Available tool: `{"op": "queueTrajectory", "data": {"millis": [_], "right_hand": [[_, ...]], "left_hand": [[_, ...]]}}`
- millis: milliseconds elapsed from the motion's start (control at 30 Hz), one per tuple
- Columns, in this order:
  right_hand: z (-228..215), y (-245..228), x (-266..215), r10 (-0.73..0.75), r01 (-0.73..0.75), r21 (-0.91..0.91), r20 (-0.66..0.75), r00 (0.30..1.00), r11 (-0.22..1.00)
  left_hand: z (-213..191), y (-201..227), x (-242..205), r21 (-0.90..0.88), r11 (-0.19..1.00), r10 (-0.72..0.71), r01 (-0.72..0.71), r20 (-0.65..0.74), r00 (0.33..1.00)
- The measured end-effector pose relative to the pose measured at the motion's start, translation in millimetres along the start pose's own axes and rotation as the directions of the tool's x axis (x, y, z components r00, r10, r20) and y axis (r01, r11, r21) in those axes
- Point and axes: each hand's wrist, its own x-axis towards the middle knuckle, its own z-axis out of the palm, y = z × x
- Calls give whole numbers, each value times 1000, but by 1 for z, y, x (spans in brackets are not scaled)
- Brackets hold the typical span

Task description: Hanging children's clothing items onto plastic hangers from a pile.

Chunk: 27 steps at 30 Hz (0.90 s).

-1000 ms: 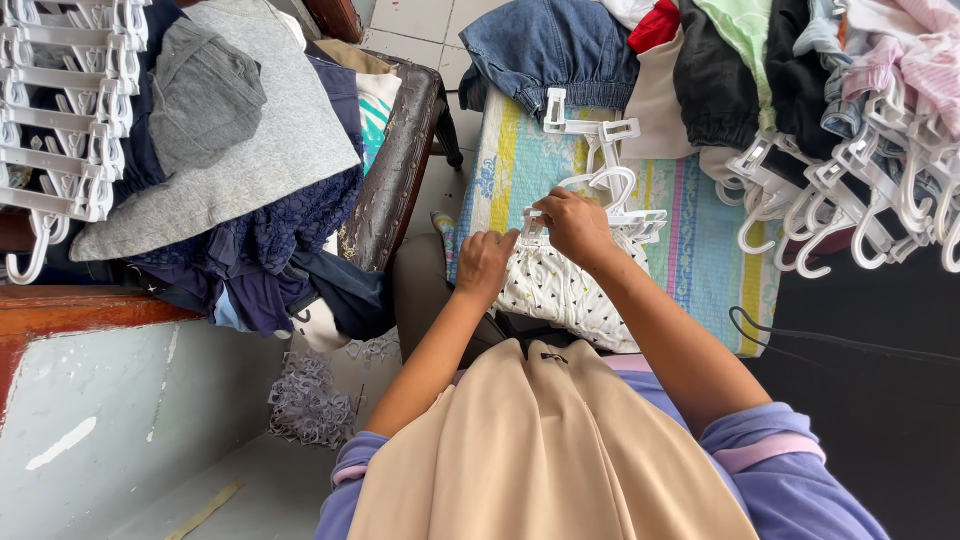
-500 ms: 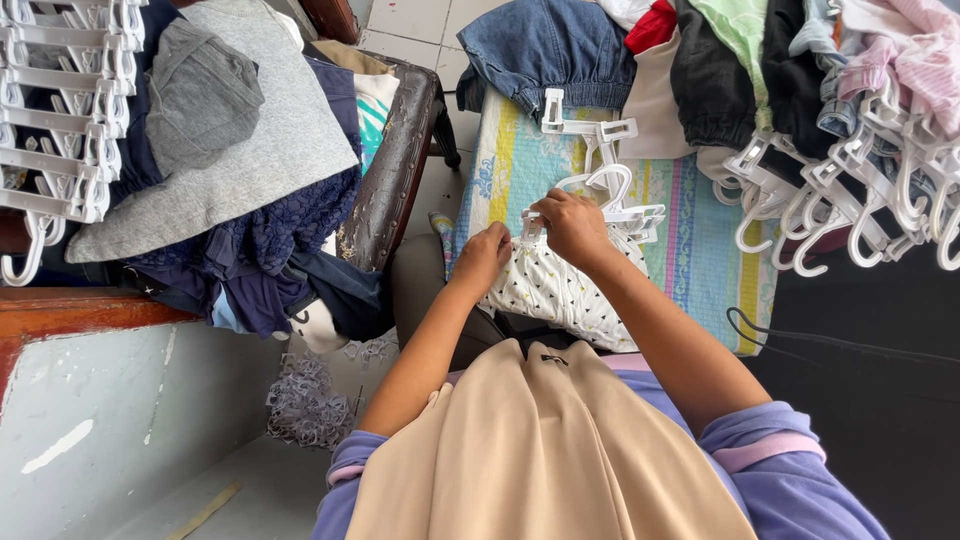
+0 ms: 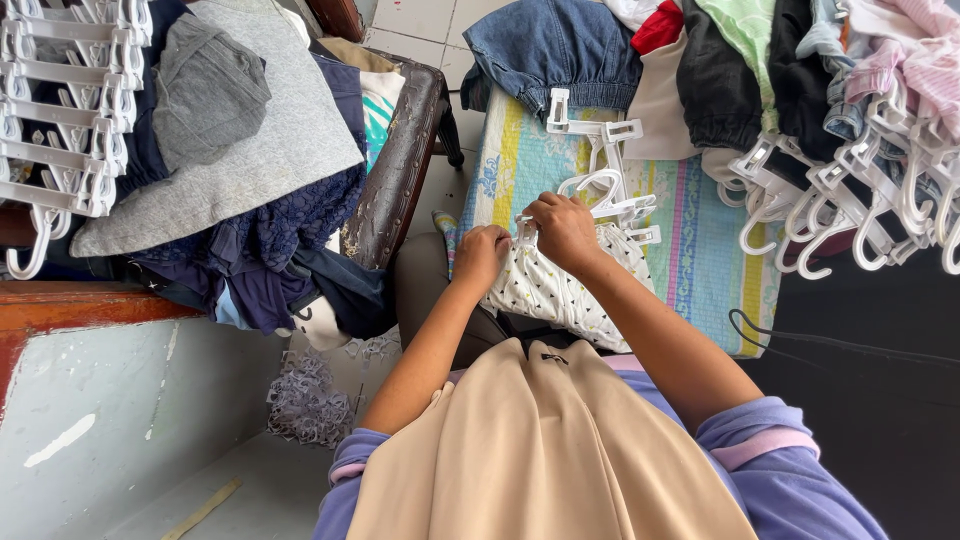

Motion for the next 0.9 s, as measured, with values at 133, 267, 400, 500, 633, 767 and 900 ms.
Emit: {"op": "queueTrajectory", "data": {"millis": [133, 267, 400, 500, 633, 767, 900], "right_hand": [[-6, -11, 2, 2, -2, -6, -9, 1000, 1000], [-4, -15, 5, -8, 8, 0, -14, 1000, 1000], [-5, -18, 6, -21, 20, -25, -17, 1000, 999], [-9, -22, 9, -37, 37, -8, 9, 999, 999], [-8, -23, 11, -34, 35, -16, 25, 999, 999], [-5, -22, 14, -19, 17, 27, 81, 997, 999], [-6, -27, 17, -4, -2, 69, 85, 996, 998]], "left_hand": [[-7, 9, -3, -121, 992, -30, 31, 7, 1000], [-2, 4, -2, -98, 994, -45, 44, -4, 999], [-2, 0, -5, -75, 996, -42, 43, 20, 999], [-8, 6, -6, 109, 989, -100, 99, 5, 995], [-5, 4, -8, 48, 995, -89, 90, -32, 996], [-3, -1, -11, -58, 994, -97, 94, -57, 994], [-9, 0, -12, -102, 990, -105, 102, -32, 994]]}}
